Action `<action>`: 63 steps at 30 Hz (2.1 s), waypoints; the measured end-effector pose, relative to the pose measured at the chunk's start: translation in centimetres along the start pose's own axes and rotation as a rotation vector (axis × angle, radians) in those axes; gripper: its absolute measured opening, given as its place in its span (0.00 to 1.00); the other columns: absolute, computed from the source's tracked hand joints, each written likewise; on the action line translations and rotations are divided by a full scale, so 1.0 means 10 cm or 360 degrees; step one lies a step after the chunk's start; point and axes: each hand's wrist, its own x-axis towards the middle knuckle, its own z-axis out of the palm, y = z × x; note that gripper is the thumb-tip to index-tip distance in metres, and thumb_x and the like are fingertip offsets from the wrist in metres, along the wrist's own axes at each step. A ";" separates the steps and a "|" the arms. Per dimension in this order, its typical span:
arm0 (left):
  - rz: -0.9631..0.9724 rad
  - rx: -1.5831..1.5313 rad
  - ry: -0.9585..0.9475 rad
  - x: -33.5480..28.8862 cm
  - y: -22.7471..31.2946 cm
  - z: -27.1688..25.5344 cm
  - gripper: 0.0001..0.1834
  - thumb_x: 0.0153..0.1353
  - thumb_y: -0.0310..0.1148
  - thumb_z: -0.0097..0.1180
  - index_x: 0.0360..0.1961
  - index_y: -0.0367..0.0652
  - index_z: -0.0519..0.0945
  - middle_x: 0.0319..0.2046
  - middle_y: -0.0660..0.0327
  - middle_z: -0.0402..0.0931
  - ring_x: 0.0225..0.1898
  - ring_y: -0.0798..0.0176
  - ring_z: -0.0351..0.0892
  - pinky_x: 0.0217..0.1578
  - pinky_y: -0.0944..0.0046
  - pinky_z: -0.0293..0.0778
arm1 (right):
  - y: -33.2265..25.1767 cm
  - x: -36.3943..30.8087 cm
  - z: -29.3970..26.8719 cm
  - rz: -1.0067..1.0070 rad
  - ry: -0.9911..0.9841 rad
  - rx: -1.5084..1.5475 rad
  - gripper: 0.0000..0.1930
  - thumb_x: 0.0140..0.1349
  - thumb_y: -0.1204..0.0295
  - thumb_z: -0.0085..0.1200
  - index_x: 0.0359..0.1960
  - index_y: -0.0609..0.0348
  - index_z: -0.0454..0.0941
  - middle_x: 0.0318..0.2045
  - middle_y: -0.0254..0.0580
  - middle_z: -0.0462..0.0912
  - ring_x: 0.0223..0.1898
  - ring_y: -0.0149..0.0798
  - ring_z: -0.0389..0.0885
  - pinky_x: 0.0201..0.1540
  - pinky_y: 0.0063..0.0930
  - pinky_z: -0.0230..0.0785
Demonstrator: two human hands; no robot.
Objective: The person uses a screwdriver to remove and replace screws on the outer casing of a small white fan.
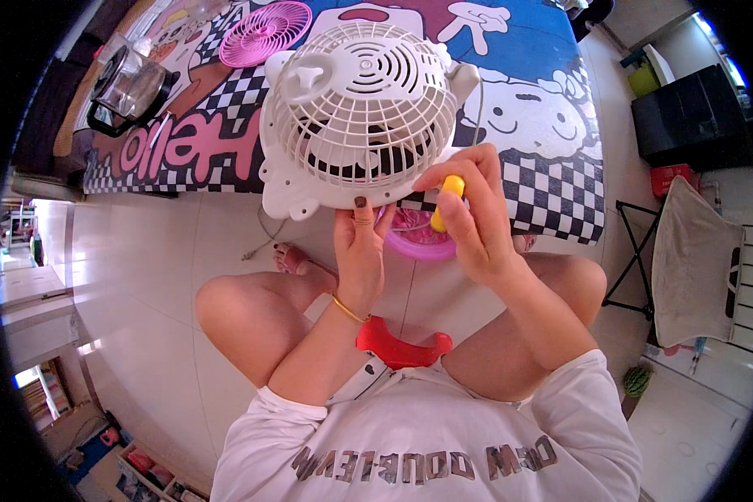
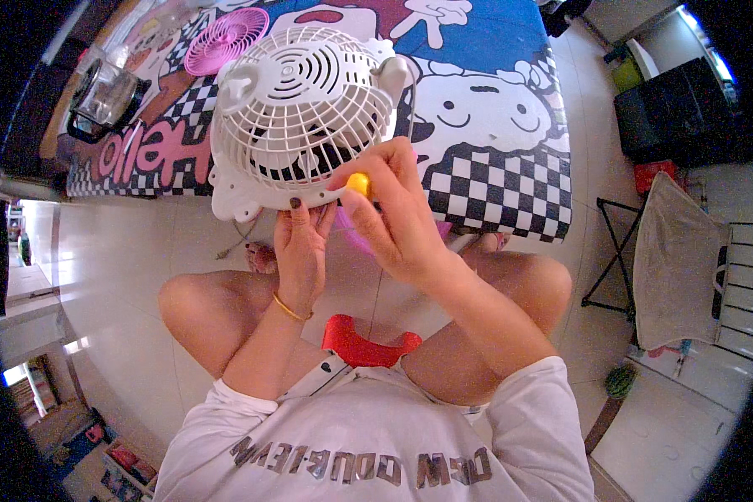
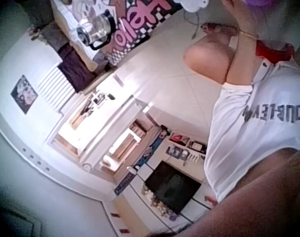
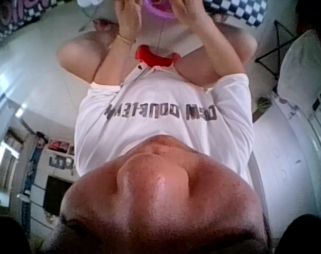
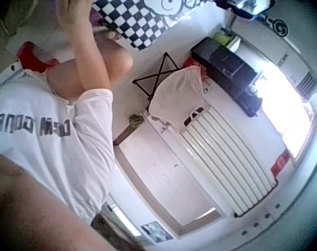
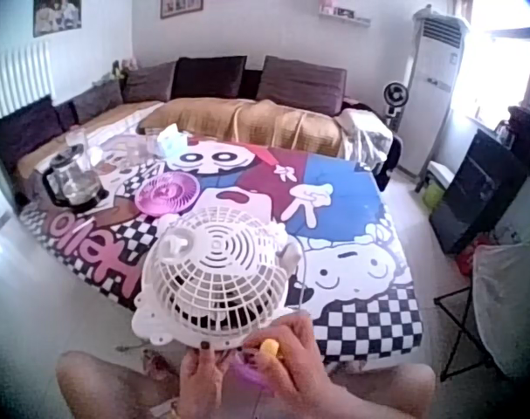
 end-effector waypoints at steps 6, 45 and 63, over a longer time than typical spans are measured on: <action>0.0002 0.0021 0.0020 0.00 0.00 0.02 0.22 0.66 0.38 0.38 0.57 0.39 0.56 0.57 0.59 0.58 0.58 0.61 0.59 0.60 0.56 0.58 | -0.03 -0.01 -0.07 0.0262 -0.0218 0.0051 0.16 0.65 0.58 0.38 0.38 0.59 0.69 0.27 0.39 0.68 0.27 0.33 0.66 0.33 0.21 0.60; 0.0040 -0.0015 0.0022 0.01 0.01 0.03 0.20 0.65 0.38 0.40 0.54 0.38 0.60 0.54 0.57 0.62 0.56 0.61 0.63 0.59 0.57 0.60 | -0.04 0.16 0.04 0.0002 -0.0043 -0.0021 0.09 0.57 0.67 0.51 0.35 0.58 0.70 0.27 0.43 0.68 0.25 0.43 0.69 0.26 0.28 0.61; 0.0044 0.0017 -0.0008 0.01 0.01 0.00 0.21 0.65 0.38 0.40 0.55 0.39 0.59 0.55 0.57 0.60 0.57 0.61 0.61 0.59 0.56 0.58 | -0.08 0.19 0.02 0.0277 -0.0067 0.0021 0.08 0.60 0.68 0.50 0.35 0.60 0.71 0.27 0.38 0.72 0.28 0.30 0.71 0.32 0.19 0.63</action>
